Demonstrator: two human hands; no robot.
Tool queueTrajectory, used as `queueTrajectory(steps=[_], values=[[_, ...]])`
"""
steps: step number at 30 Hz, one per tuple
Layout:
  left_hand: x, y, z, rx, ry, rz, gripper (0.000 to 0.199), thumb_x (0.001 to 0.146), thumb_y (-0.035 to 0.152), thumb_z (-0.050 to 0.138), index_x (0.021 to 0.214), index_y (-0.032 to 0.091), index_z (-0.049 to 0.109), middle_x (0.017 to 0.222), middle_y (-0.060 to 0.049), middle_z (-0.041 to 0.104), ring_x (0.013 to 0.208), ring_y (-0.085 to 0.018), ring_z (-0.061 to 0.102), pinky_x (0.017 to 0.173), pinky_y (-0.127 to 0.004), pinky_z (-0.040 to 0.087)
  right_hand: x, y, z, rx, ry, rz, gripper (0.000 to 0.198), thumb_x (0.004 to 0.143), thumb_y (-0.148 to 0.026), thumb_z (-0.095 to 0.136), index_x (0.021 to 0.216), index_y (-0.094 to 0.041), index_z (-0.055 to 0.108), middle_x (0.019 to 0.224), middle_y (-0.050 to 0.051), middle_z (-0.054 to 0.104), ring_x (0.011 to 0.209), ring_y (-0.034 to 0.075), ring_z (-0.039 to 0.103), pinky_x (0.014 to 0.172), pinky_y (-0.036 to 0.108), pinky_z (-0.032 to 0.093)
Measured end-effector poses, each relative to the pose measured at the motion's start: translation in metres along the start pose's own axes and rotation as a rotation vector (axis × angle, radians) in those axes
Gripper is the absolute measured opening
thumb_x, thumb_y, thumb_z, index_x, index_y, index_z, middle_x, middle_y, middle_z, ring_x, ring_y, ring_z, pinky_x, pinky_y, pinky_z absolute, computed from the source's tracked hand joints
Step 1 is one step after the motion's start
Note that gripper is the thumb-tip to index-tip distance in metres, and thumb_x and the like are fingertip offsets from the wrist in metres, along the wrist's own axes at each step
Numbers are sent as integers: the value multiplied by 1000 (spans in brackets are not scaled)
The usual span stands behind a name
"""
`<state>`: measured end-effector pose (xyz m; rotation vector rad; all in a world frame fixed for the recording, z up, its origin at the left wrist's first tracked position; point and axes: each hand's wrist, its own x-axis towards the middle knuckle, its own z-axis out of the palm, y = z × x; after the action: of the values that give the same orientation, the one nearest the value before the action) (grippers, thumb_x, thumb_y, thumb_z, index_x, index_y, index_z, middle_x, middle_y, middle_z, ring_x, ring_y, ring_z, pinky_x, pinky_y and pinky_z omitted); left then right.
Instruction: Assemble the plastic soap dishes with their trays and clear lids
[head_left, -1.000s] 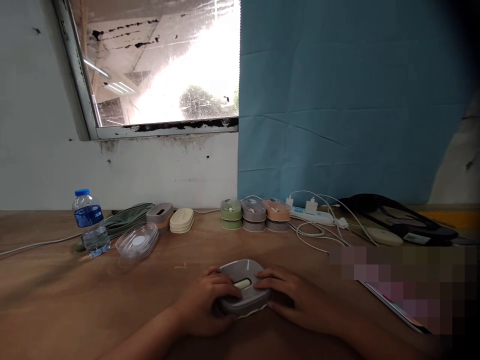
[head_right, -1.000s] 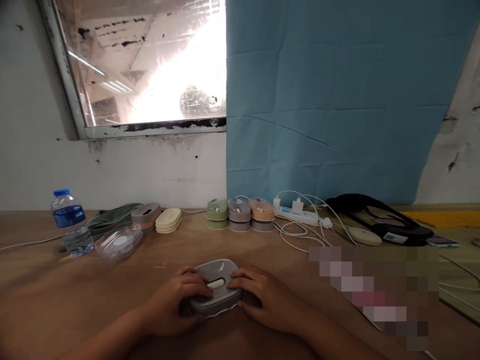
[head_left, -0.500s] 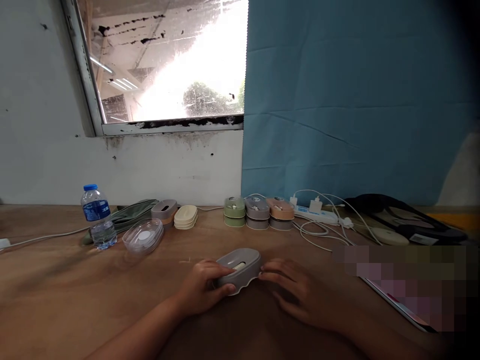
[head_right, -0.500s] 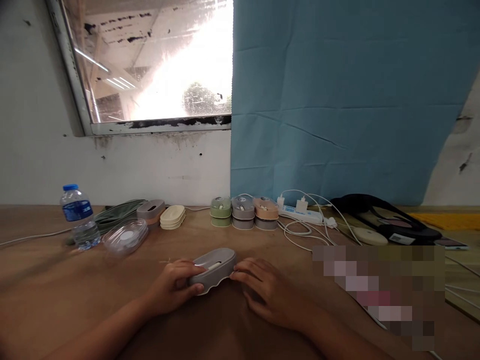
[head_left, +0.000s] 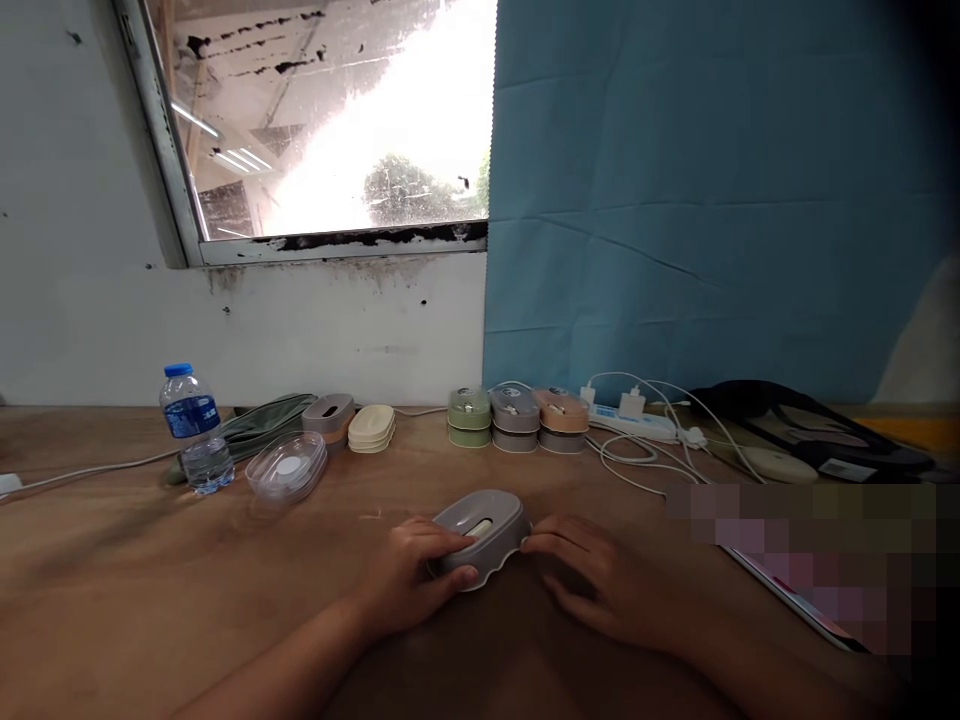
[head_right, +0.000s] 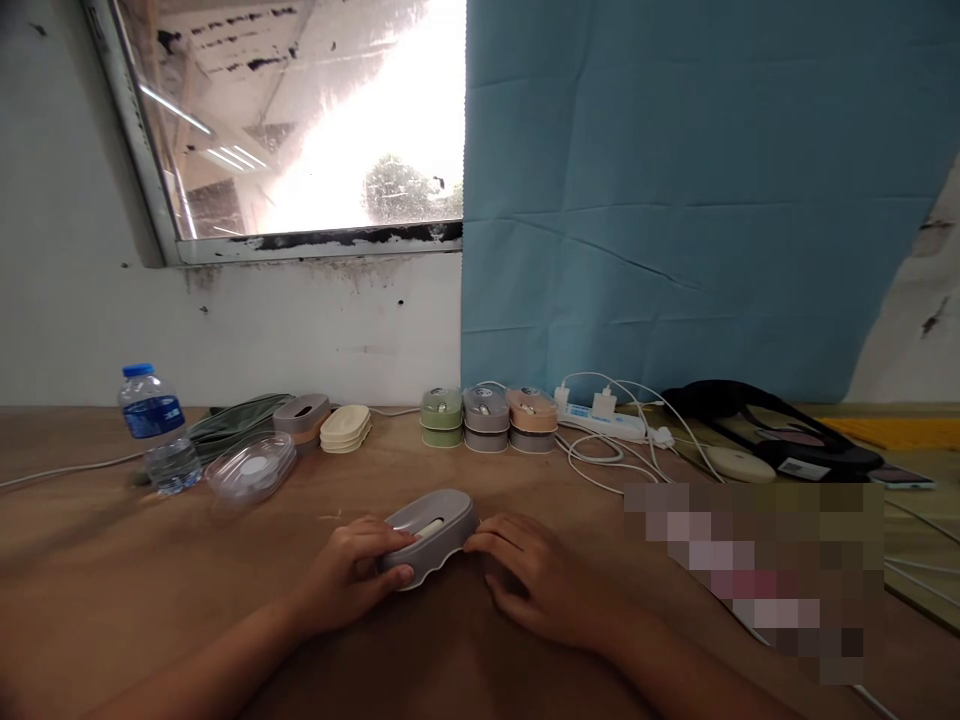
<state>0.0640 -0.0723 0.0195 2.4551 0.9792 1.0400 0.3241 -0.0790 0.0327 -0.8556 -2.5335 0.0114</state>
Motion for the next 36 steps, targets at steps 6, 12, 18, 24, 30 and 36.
queueTrajectory(steps=[6, 12, 18, 24, 30, 36], values=[[-1, 0, 1, 7, 3, 18, 28, 79, 37, 58, 104, 24, 65, 95, -3, 71, 88, -18, 63, 82, -31, 46, 1, 1, -1, 26, -10, -14, 33, 83, -16, 45, 114, -24, 53, 108, 7, 57, 101, 20, 54, 89, 35, 45], [-2, 3, 1, 27, -20, 57, 29, 78, 36, 59, 104, 24, 66, 95, -4, 71, 91, -20, 63, 84, -32, 46, 2, -1, -3, 68, -39, -31, 31, 83, -14, 44, 110, -23, 54, 105, 7, 57, 99, 18, 53, 88, 33, 45], [-2, 2, 1, 33, -41, 76, 31, 80, 36, 58, 106, 23, 65, 96, -4, 71, 92, -19, 62, 84, -32, 45, 2, -2, -4, 113, -66, -38, 26, 82, -11, 44, 103, -20, 57, 98, 6, 59, 96, 17, 53, 85, 31, 46], [-2, -1, 0, 43, -50, 84, 31, 80, 36, 58, 107, 23, 64, 94, -4, 71, 91, -19, 63, 84, -32, 44, 2, -2, -4, 114, -113, -89, 31, 81, -9, 45, 104, -22, 59, 96, 5, 62, 101, 20, 49, 86, 34, 45], [-2, -2, 0, 64, -59, 115, 31, 80, 35, 57, 107, 21, 64, 95, -5, 70, 91, -19, 63, 85, -32, 44, 1, 2, 0, 98, -119, -103, 25, 80, -8, 46, 96, -19, 62, 93, 5, 63, 99, 20, 50, 88, 36, 44], [-1, -8, -2, 129, 5, 162, 29, 81, 32, 56, 108, 22, 63, 96, -5, 70, 92, -19, 63, 88, -34, 44, 0, 3, 2, 122, -120, -116, 25, 80, -8, 47, 96, -20, 61, 98, 6, 61, 98, 18, 52, 91, 35, 42]])
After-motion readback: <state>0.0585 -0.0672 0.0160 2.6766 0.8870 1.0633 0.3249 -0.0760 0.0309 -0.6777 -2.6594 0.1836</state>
